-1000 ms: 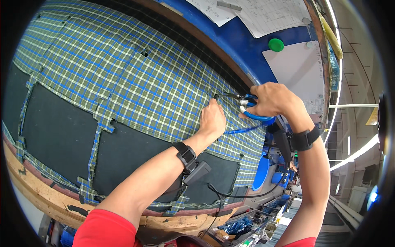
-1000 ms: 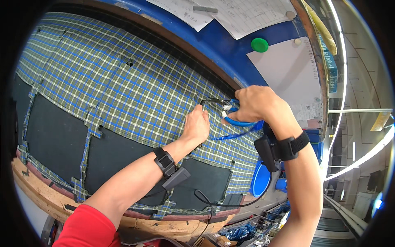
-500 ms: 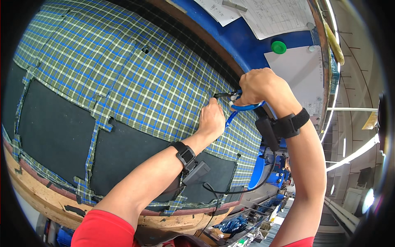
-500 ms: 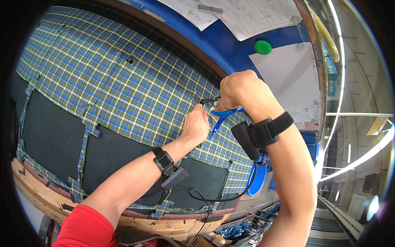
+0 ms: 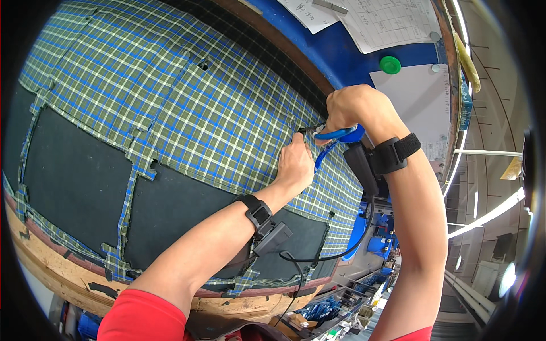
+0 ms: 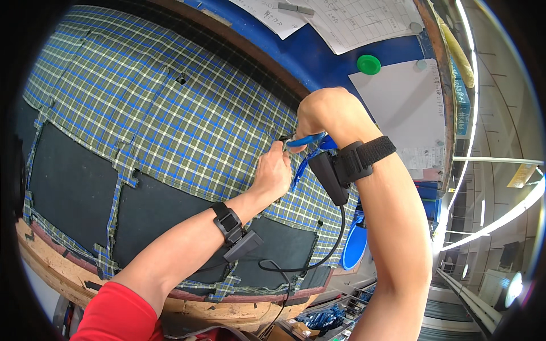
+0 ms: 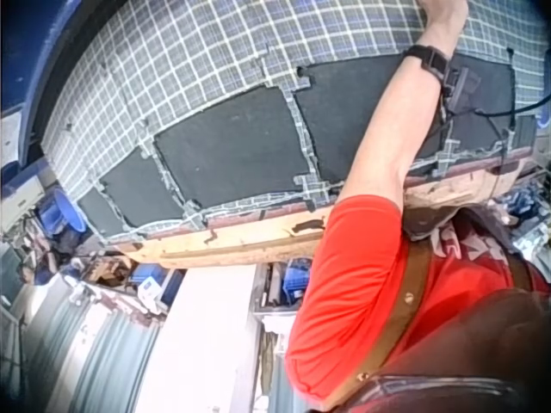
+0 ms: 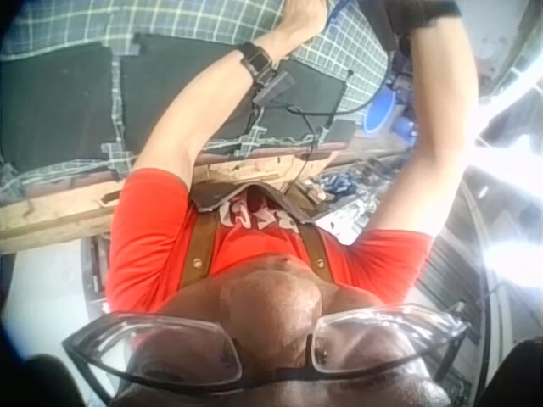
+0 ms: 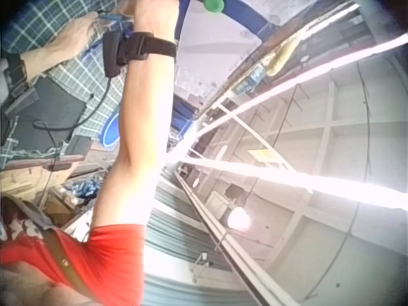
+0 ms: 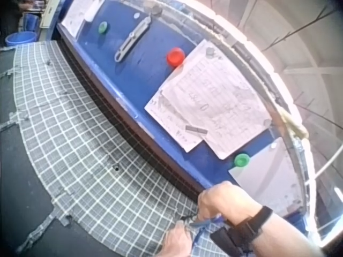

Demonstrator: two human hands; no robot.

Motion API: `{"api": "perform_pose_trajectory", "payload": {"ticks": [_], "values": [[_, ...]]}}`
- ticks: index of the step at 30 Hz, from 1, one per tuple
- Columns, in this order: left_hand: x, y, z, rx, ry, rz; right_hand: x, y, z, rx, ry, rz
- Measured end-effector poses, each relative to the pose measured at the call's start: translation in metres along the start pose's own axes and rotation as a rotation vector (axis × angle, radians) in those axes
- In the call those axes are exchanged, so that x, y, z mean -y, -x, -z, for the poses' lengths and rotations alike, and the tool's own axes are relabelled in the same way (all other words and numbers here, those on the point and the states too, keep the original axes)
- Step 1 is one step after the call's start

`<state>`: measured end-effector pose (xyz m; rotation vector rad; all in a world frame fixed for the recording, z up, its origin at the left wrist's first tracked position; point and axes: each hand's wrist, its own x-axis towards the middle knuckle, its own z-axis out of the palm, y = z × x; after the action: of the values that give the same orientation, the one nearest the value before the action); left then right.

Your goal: The recorder positions a metal cutting die on plaid fabric material, uses a mallet to pound the die through the material on an industrial cutting table, and then trims the fabric with scissors.

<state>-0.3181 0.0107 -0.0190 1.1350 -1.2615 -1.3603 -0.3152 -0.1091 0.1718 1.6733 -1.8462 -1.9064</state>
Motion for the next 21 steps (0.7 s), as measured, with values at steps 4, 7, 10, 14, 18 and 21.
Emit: {"api": "perform_pose_trajectory", "payload": {"ticks": [4, 7, 10, 14, 18, 21], "values": [[0.001, 0.0, -0.001, 0.005, 0.002, 0.012, -0.006, 0.004, 0.001, -0.021, -0.111, 0.01], [0.001, 0.0, 0.0, -0.004, -0.008, 0.003, -0.012, -0.004, -0.004, -0.014, -0.1, 0.084], [-0.002, 0.0, 0.0, 0.015, 0.008, -0.007, -0.016, -0.011, -0.007, 0.126, -0.151, 0.008], [-0.003, -0.001, 0.001, 0.031, 0.003, 0.046, -0.015, -0.003, -0.012, 0.122, -0.116, -0.002], [-0.001, 0.0, 0.0, -0.006, 0.0, 0.021, -0.015, 0.012, -0.008, 0.156, -0.135, -0.094], [-0.002, -0.001, 0.0, 0.028, 0.015, 0.071, -0.019, 0.008, -0.011, 0.208, -0.125, -0.101]]}}
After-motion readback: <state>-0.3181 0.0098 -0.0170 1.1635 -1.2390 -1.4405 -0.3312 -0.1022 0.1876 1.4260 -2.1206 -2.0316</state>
